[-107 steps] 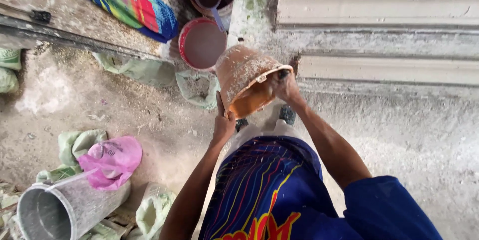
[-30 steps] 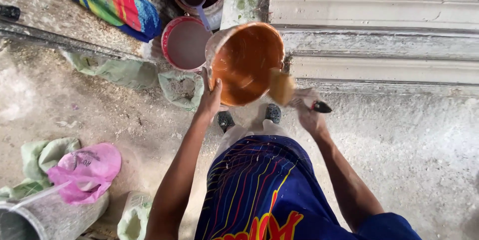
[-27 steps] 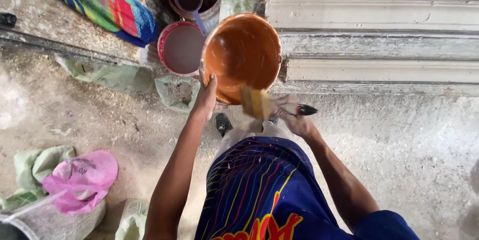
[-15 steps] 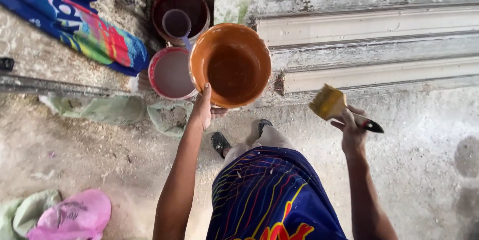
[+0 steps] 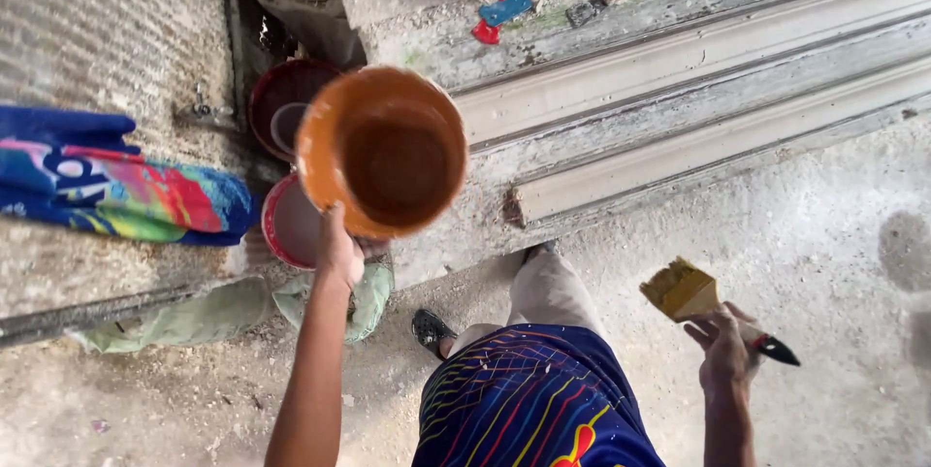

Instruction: Mixing a plaster-like substance in a bucket and applying it to decorative moldings using a spatula and brush.

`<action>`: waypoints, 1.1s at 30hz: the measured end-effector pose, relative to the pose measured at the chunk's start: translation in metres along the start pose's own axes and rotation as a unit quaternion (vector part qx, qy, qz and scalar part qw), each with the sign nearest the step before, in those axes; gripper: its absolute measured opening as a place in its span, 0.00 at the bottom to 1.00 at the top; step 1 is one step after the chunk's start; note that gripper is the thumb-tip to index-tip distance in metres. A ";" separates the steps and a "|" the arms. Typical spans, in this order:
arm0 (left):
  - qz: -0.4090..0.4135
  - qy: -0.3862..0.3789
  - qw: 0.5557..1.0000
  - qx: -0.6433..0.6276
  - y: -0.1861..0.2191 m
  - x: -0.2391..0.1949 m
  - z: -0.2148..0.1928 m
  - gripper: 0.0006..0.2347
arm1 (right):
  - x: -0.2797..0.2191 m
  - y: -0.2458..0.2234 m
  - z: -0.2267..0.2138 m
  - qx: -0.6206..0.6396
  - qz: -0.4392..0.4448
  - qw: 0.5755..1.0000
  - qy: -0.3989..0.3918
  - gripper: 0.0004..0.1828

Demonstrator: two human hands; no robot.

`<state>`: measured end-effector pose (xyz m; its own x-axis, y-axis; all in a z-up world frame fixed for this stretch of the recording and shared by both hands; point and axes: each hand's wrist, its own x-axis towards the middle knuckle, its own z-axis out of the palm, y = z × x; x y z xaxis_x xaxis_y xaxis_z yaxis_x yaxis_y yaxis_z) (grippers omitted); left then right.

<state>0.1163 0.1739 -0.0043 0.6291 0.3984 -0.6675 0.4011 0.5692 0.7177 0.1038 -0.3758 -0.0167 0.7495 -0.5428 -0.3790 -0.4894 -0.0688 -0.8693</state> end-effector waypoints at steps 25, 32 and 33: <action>0.014 0.251 0.967 -0.051 0.091 0.212 0.261 0.37 | 0.528 -0.329 0.375 0.254 0.098 0.949 -0.157 0.18; -0.028 0.311 0.926 0.211 -0.018 0.101 0.287 0.31 | 0.678 -0.258 0.549 0.378 0.148 0.885 -0.227 0.27; -0.029 0.320 0.924 0.208 -0.039 0.087 0.283 0.31 | 0.682 -0.257 0.558 0.375 0.153 0.884 -0.235 0.27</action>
<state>0.3438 -0.0167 -0.0344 0.1299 0.7954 -0.5919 0.7266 0.3299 0.6027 0.9894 -0.2614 -0.2290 0.8215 -0.0194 -0.5699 -0.4013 0.6904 -0.6019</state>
